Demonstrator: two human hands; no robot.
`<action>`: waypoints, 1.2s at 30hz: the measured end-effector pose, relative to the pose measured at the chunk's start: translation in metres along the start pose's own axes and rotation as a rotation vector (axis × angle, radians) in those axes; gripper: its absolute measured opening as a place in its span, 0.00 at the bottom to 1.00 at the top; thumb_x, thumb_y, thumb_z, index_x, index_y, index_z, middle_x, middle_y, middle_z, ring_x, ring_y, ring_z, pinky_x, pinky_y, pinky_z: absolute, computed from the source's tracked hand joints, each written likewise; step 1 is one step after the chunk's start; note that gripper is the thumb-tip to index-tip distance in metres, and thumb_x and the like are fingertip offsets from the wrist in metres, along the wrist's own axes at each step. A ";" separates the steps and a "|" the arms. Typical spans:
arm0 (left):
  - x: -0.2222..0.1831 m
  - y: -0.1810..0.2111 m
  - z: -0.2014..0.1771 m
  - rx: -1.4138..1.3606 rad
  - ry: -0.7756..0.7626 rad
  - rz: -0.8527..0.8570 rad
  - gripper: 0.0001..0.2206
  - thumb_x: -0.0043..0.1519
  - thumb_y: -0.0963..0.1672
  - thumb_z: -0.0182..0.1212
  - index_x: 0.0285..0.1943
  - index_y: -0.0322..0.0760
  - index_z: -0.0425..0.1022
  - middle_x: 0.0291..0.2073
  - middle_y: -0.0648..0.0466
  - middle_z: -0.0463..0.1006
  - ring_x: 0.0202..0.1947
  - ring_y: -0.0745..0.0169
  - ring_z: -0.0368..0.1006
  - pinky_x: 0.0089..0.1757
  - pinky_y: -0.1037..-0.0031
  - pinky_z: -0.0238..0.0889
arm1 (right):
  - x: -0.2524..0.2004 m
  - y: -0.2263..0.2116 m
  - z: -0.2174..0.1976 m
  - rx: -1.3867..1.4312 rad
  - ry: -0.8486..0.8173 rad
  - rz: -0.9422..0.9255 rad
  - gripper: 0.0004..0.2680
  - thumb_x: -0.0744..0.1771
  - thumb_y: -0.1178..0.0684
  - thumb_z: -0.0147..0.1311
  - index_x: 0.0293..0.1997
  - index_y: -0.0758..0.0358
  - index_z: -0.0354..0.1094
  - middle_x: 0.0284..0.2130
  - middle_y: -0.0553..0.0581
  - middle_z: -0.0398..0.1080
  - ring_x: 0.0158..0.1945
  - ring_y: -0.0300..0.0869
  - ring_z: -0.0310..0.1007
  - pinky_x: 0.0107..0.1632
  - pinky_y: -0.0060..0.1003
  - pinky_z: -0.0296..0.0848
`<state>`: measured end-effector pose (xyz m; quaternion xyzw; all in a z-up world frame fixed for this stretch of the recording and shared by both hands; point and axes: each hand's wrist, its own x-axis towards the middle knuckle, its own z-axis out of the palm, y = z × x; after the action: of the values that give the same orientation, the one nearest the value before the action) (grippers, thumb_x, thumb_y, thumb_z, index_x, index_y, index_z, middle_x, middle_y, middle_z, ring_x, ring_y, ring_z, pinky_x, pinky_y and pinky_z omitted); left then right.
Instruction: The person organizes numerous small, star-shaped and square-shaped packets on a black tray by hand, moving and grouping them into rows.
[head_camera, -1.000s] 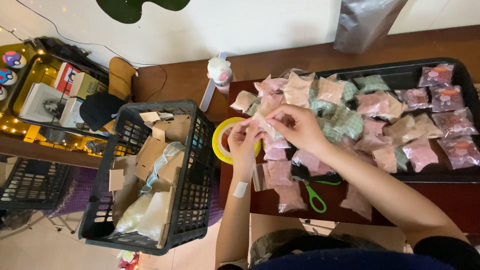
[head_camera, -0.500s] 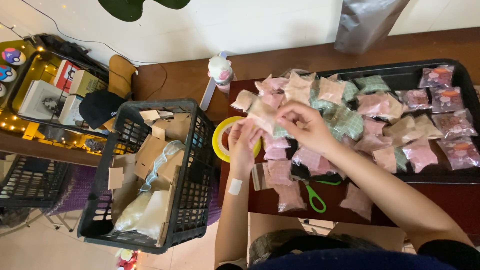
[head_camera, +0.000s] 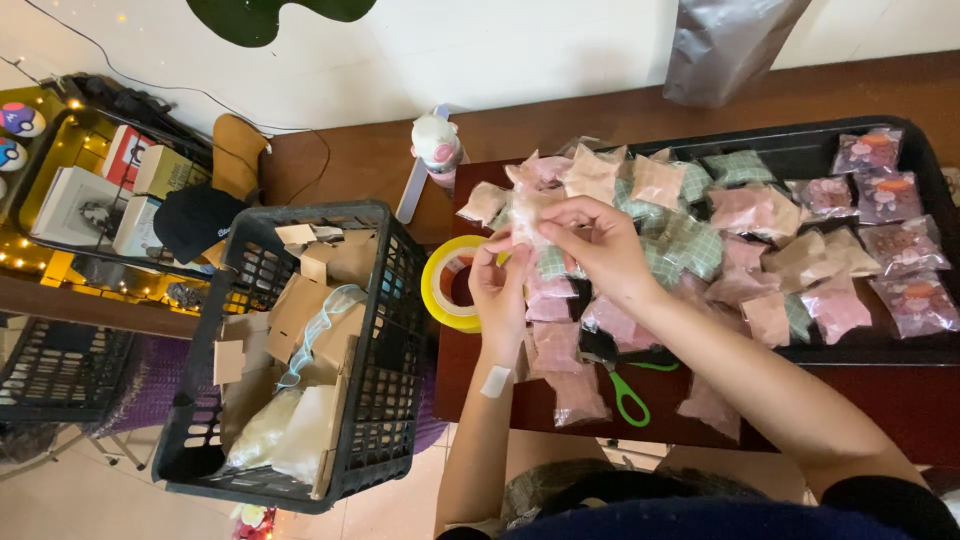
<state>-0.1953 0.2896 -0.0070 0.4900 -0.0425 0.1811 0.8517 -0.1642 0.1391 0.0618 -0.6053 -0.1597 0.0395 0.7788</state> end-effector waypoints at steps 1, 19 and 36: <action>-0.001 0.000 0.001 0.000 0.000 -0.001 0.06 0.67 0.37 0.60 0.50 0.29 0.71 0.60 0.46 0.73 0.51 0.64 0.75 0.54 0.69 0.73 | -0.001 0.001 0.000 0.000 0.000 0.001 0.05 0.68 0.60 0.59 0.48 0.65 0.73 0.35 0.51 0.75 0.23 0.29 0.64 0.25 0.24 0.61; -0.007 -0.007 0.003 0.124 0.019 0.062 0.06 0.66 0.35 0.61 0.48 0.31 0.69 0.64 0.43 0.71 0.51 0.64 0.73 0.47 0.75 0.68 | -0.005 0.001 0.011 -0.248 0.192 -0.214 0.08 0.67 0.59 0.65 0.48 0.65 0.73 0.33 0.52 0.77 0.29 0.29 0.72 0.30 0.23 0.69; -0.007 -0.007 0.004 -0.029 -0.053 -0.036 0.04 0.68 0.37 0.59 0.49 0.30 0.71 0.49 0.51 0.77 0.47 0.67 0.75 0.53 0.69 0.74 | 0.000 -0.008 -0.009 -0.975 0.075 -0.763 0.11 0.68 0.55 0.60 0.56 0.48 0.76 0.70 0.60 0.58 0.70 0.56 0.57 0.71 0.52 0.61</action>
<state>-0.1989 0.2810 -0.0124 0.4830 -0.0590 0.1520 0.8603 -0.1627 0.1290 0.0678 -0.7929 -0.3369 -0.3404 0.3768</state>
